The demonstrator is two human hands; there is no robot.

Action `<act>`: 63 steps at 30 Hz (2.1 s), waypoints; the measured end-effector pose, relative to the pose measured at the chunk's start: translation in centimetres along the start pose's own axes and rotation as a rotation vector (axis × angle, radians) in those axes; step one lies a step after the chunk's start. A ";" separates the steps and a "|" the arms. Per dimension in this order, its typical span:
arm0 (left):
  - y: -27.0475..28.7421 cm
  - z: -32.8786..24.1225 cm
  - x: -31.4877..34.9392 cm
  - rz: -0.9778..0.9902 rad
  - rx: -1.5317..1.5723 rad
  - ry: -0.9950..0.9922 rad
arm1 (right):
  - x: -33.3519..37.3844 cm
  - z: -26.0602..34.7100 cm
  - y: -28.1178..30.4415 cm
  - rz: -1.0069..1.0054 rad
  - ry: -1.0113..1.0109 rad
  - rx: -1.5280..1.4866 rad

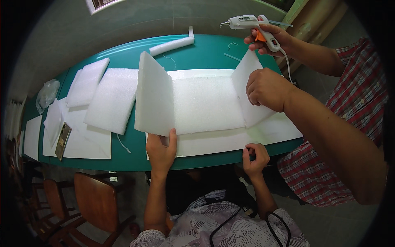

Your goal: The person positions and holds foam panels together by hand while hot glue is applied with a glue gun to join the pieces.

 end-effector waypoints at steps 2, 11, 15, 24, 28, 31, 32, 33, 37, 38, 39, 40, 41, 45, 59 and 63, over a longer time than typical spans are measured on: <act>0.1 0.1 0.1 -0.006 0.008 0.005 | 0.0 0.1 0.0 0.000 -0.001 -0.003; 0.1 0.1 0.1 0.014 -0.031 0.014 | 0.1 -0.3 0.2 -0.001 -0.009 -0.028; 0.1 0.2 0.3 0.031 -0.056 0.026 | 0.2 -0.3 0.0 -0.004 -0.011 -0.031; -0.1 0.2 0.3 -0.036 -0.003 0.014 | -0.4 0.2 0.2 -0.007 -0.025 -0.023; 0.1 0.5 0.4 -0.034 -0.039 0.014 | 0.2 -0.3 -0.2 0.000 -0.014 -0.014; 0.2 0.6 0.3 -0.035 -0.041 0.004 | -0.2 -0.1 0.0 0.000 -0.004 -0.007; 0.1 0.6 0.3 -0.033 -0.046 -0.011 | -0.3 0.0 0.0 -0.003 -0.002 -0.007; 0.1 0.6 0.3 -0.031 -0.050 -0.010 | -0.3 0.0 -0.1 0.000 -0.004 -0.010; 0.1 0.5 0.2 -0.028 -0.048 0.009 | -0.7 0.4 -0.2 0.007 -0.004 -0.011; 0.0 0.4 0.1 -0.025 -0.060 -0.011 | -0.8 0.4 -0.1 0.008 -0.003 -0.008; -0.2 0.1 0.1 -0.023 -0.057 -0.010 | -0.9 0.3 -0.1 0.007 -0.001 -0.005; -0.4 -0.2 0.1 0.007 -0.062 0.025 | -1.0 0.2 -0.1 0.007 0.001 -0.002; -0.8 -0.2 0.2 0.038 -0.067 0.061 | -1.1 0.0 0.0 0.007 0.002 0.001; 0.5 0.6 0.3 -0.004 -0.096 0.031 | 0.1 -0.5 -1.1 0.021 0.011 -0.044; -0.2 0.4 0.2 0.009 -0.107 -0.018 | 0.5 -1.2 -0.8 0.011 0.025 -0.009; 0.0 0.8 0.4 0.013 -0.084 0.000 | 0.6 -1.0 -0.6 0.014 0.016 -0.011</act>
Point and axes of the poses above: each hand's wrist, its own x-axis away from the middle knuckle, its own y-axis out of the back of the hand, z = x × y, the point moved 4 cm from there along -x, towards the middle knuckle, and after that the axes turned 15 degrees about -z, right-handed, at the moved point
